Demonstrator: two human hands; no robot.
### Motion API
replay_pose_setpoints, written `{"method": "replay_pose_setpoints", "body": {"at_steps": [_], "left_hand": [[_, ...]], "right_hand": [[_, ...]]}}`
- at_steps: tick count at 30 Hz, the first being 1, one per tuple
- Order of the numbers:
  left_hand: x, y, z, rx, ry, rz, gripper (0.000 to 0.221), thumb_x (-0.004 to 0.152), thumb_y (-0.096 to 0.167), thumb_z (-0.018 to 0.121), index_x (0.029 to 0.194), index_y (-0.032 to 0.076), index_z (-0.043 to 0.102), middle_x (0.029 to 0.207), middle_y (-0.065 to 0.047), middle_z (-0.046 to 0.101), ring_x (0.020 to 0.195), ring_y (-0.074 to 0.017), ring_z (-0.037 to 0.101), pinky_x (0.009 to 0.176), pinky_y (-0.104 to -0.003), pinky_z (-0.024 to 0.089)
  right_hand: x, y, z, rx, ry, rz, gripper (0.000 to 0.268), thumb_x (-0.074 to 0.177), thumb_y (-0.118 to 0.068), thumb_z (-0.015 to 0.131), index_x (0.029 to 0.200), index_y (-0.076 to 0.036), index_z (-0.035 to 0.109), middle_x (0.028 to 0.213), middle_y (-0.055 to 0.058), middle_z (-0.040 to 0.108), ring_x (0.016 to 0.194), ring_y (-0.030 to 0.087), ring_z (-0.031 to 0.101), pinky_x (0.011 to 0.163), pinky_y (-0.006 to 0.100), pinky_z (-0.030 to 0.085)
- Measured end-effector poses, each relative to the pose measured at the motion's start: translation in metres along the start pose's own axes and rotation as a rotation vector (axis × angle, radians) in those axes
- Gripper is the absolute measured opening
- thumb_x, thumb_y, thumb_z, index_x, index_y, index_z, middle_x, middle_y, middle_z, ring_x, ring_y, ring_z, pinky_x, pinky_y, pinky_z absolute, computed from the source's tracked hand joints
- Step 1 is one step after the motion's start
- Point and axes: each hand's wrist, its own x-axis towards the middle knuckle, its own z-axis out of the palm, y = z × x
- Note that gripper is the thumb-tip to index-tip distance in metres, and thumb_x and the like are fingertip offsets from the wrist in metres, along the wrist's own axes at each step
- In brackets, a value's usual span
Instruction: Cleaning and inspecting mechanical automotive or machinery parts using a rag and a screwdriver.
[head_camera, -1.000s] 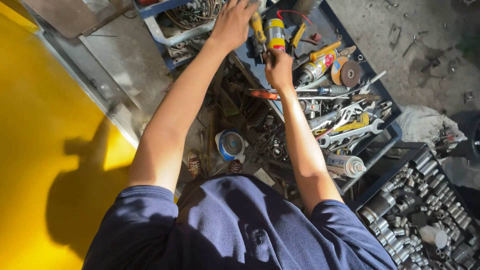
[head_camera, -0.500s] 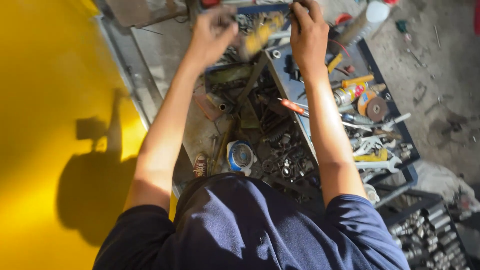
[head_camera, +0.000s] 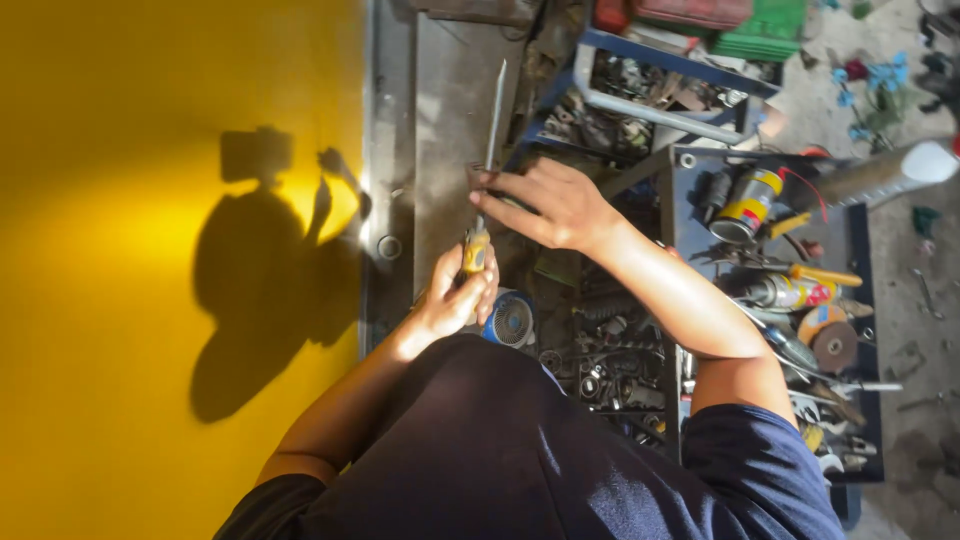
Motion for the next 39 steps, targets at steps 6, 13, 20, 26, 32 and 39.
{"method": "replay_pose_setpoints", "body": {"at_steps": [6, 13, 20, 26, 32, 39], "left_hand": [[-0.038, 0.016, -0.014, -0.285, -0.001, -0.067, 0.008, 0.101, 0.001, 0.049, 0.107, 0.005, 0.048, 0.078, -0.004, 0.048, 0.057, -0.0118, 0.05, 0.047, -0.027, 0.047], [-0.048, 0.04, -0.017, -0.634, -0.102, -0.113, 0.017, 0.103, 0.024, 0.045, 0.106, 0.007, 0.048, 0.077, -0.004, 0.045, 0.057, -0.0129, 0.046, 0.046, -0.028, 0.044], [-0.053, 0.063, -0.014, -0.84, -0.132, -0.226, 0.048, 0.112, 0.05, 0.032, 0.1, 0.007, 0.048, 0.066, -0.001, 0.039, 0.047, -0.0116, 0.038, 0.037, -0.027, 0.035], [-0.055, 0.058, -0.022, -1.047, -0.237, -0.288, 0.05, 0.113, 0.051, 0.032, 0.098, 0.006, 0.047, 0.063, -0.001, 0.039, 0.045, -0.0108, 0.037, 0.033, -0.026, 0.032], [-0.052, 0.041, -0.022, -1.323, -0.512, -0.273, 0.047, 0.113, 0.046, 0.039, 0.095, 0.004, 0.046, 0.06, -0.003, 0.042, 0.041, -0.008, 0.034, 0.03, -0.024, 0.031], [-0.054, 0.046, -0.017, -1.333, -0.605, -0.196, 0.046, 0.112, 0.041, 0.043, 0.089, 0.001, 0.046, 0.052, 0.001, 0.037, 0.036, -0.0071, 0.034, 0.029, -0.023, 0.032]], "right_hand": [[0.03, -0.027, 0.004, 0.342, 0.056, 0.211, 0.051, 0.086, -0.012, 0.068, 0.136, -0.005, 0.059, 0.106, 0.015, 0.057, 0.092, 0.027, 0.057, 0.079, 0.038, 0.052], [0.066, -0.028, 0.016, 0.585, 0.078, 0.337, 0.032, 0.096, -0.011, 0.072, 0.119, -0.005, 0.051, 0.112, 0.017, 0.059, 0.102, 0.028, 0.066, 0.086, 0.035, 0.057], [0.07, -0.026, 0.035, 0.368, 0.095, 0.302, 0.014, 0.099, -0.011, 0.077, 0.111, -0.005, 0.075, 0.12, 0.011, 0.071, 0.116, 0.028, 0.069, 0.099, 0.038, 0.059], [0.052, -0.022, 0.066, 0.273, 0.094, -0.256, 0.019, 0.099, -0.013, 0.073, 0.116, -0.005, 0.074, 0.127, 0.009, 0.072, 0.125, 0.024, 0.065, 0.11, 0.042, 0.053], [0.075, 0.027, 0.027, -0.054, 0.032, -0.225, 0.022, 0.104, -0.011, 0.072, 0.125, -0.006, 0.073, 0.131, 0.009, 0.073, 0.127, 0.025, 0.066, 0.113, 0.039, 0.053], [0.065, -0.024, 0.043, 0.079, 0.222, -0.519, 0.016, 0.104, -0.007, 0.076, 0.119, -0.003, 0.074, 0.13, 0.016, 0.072, 0.127, 0.028, 0.066, 0.114, 0.039, 0.054]]}}
